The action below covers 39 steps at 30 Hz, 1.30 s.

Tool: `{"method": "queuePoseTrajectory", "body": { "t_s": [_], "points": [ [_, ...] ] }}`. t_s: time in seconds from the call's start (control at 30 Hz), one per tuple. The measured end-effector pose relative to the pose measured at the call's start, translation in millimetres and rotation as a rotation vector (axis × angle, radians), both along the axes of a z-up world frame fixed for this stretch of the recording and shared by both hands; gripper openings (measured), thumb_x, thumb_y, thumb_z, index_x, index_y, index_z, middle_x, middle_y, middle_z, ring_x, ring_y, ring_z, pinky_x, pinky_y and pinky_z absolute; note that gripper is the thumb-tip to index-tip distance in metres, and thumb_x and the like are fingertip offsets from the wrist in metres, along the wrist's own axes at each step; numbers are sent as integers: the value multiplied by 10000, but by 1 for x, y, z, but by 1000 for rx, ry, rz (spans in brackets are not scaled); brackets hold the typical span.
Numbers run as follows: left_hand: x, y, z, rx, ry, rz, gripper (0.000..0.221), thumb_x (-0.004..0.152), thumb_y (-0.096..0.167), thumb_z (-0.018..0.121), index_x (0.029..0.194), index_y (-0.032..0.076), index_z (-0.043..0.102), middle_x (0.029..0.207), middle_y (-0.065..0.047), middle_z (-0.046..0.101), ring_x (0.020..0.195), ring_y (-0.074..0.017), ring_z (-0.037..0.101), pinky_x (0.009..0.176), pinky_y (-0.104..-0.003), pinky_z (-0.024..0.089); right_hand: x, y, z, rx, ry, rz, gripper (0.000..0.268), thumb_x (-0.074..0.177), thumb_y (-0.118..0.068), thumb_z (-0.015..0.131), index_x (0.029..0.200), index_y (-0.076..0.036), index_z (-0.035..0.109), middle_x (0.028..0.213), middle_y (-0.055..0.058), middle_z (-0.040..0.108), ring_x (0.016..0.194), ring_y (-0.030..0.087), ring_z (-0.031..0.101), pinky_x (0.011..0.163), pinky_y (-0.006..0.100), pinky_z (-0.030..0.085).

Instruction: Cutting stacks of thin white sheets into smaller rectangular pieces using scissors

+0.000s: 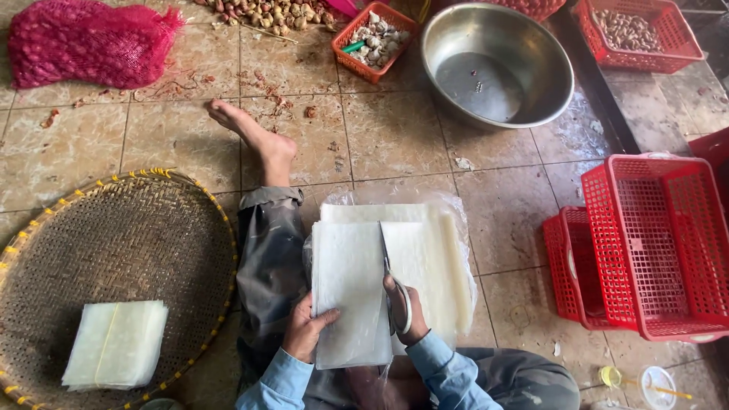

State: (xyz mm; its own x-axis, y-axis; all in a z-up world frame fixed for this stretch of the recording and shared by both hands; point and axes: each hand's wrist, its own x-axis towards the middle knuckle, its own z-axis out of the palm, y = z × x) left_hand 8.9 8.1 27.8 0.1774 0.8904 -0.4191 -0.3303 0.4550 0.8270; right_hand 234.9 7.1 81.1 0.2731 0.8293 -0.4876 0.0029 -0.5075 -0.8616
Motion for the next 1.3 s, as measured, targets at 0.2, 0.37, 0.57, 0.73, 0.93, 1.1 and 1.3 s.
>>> {"method": "queuePoseTrajectory", "body": {
  "t_s": [0.2, 0.37, 0.57, 0.73, 0.93, 1.1, 1.3],
  "points": [
    [-3, -1, 4, -19, 17, -4, 517, 763, -139, 701, 1277, -85, 683, 1055, -218, 805, 808, -255, 724, 765, -308, 554, -6, 7, 25, -104, 29, 121, 897, 870, -673, 402, 1137, 133, 693, 1124, 202, 735, 992, 250, 663, 885, 355, 544],
    [-1, -7, 10, -44, -45, -15, 513, 781, -155, 700, 1289, -87, 673, 1053, -238, 800, 794, -265, 723, 746, -322, 564, -2, 16, 23, -107, 50, 68, 1010, 826, -730, 425, 1329, 133, 578, 1366, 263, 627, 1207, 331, 621, 1025, 399, 500],
    [-1, -8, 20, -1, 75, 1, 582, 758, -116, 714, 1334, -79, 640, 1114, -245, 793, 852, -289, 745, 796, -329, 584, 13, 0, 2, 44, 101, 37, 635, 882, -590, 551, 896, 40, 634, 749, 115, 577, 648, 196, 520, 591, 331, 437],
    [4, -19, 42, 57, 13, -117, 552, 783, -64, 728, 1326, -61, 629, 1107, -228, 791, 856, -262, 741, 779, -307, 574, 25, -30, -3, 258, 369, 20, 278, 882, -266, 726, 939, -41, 573, 833, 59, 502, 753, 168, 479, 688, 308, 392],
    [7, -29, 40, 148, 106, -282, 639, 786, 3, 702, 1409, -36, 564, 1332, -184, 714, 1124, -254, 681, 1014, -335, 501, 36, -54, 22, 424, 248, 42, 261, 770, -55, 717, 990, 67, 651, 782, 95, 641, 666, 194, 556, 606, 322, 476],
    [16, -45, 63, 378, -732, -407, 879, 1009, 523, 695, 1566, -26, 294, 1583, -272, 405, 1429, -418, 453, 1172, -610, 376, 44, -68, -7, 388, 290, -195, 351, 773, -40, 737, 1089, 86, 648, 823, 128, 660, 650, 212, 579, 578, 314, 500],
    [52, -120, 46, -33, -421, 245, 571, 849, -76, 588, 1407, -147, 489, 1224, -313, 636, 1054, -335, 618, 934, -392, 471, 21, -78, 15, 526, 258, -423, 311, 855, -42, 673, 1128, 105, 657, 883, 137, 695, 685, 196, 589, 610, 303, 501]
  ]
}}
